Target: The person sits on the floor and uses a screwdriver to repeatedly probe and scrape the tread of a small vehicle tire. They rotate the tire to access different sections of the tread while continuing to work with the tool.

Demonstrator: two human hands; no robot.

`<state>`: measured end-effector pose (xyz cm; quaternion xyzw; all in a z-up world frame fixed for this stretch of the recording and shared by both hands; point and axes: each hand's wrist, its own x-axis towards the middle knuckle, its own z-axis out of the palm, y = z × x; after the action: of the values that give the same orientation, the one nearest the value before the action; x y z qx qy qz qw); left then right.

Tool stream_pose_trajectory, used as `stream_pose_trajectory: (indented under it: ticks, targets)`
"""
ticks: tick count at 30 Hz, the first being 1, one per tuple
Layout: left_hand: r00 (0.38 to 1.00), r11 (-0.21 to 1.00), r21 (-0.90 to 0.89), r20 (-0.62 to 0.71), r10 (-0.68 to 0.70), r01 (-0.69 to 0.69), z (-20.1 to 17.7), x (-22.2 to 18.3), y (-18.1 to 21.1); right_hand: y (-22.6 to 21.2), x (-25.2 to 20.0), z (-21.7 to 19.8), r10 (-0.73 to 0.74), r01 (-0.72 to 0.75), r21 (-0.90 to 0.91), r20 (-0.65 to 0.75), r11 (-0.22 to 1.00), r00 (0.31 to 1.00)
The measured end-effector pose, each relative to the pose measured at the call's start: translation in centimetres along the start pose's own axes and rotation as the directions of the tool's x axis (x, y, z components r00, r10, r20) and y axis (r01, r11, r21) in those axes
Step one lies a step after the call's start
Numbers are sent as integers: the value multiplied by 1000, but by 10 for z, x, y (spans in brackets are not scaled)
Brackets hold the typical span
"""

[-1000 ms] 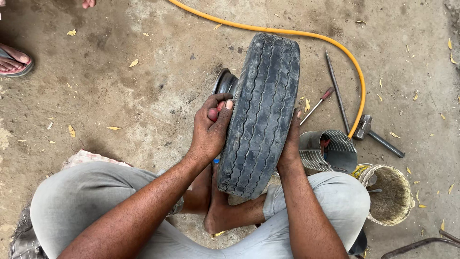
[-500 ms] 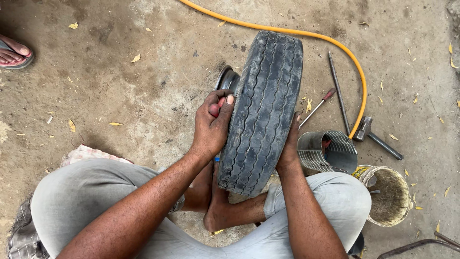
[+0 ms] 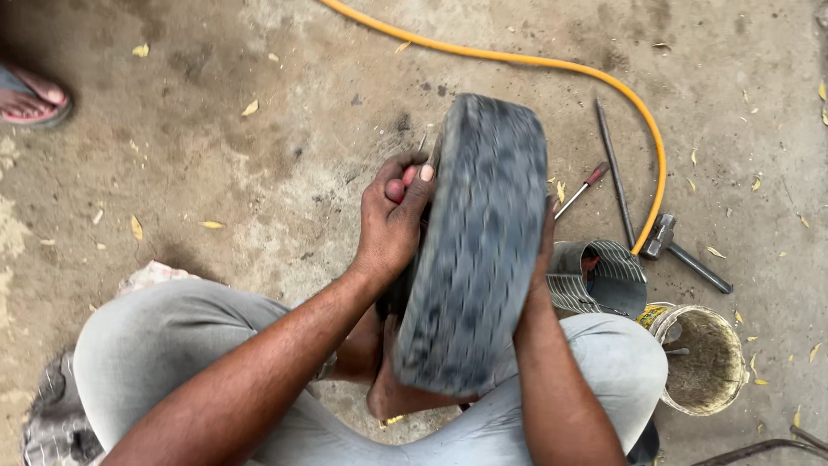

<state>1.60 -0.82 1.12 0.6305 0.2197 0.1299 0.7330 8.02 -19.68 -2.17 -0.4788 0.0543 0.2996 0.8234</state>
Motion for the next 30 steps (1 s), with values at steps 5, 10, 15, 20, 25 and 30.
stream_pose_trajectory:
  ticks: [5,10,15,20,25,30]
  targets:
    - [993,1000,26,114,-5,2,5,-13,-4,-2,2,-28,-40,40,0,-44,999,998]
    - [977,983,123,178,116,-139,8,-26,-2,4,-6,-32,-113,113,11,-64,993,992]
    - [978,994,102,206,26,-48,2,-20,0,7,-2,-26,-123,123,-12,-78,992,989]
    - [981,988,138,190,46,-73,-2,-17,-3,7,0,-20,-78,77,-8,-112,997,991]
    - [983,987,148,181,31,-58,-5,-16,-5,9,0,-19,-69,63,-53,-133,997,989]
    - [983,984,154,173,58,-85,1,-17,-4,8,3,-23,-101,100,-23,-103,995,989]
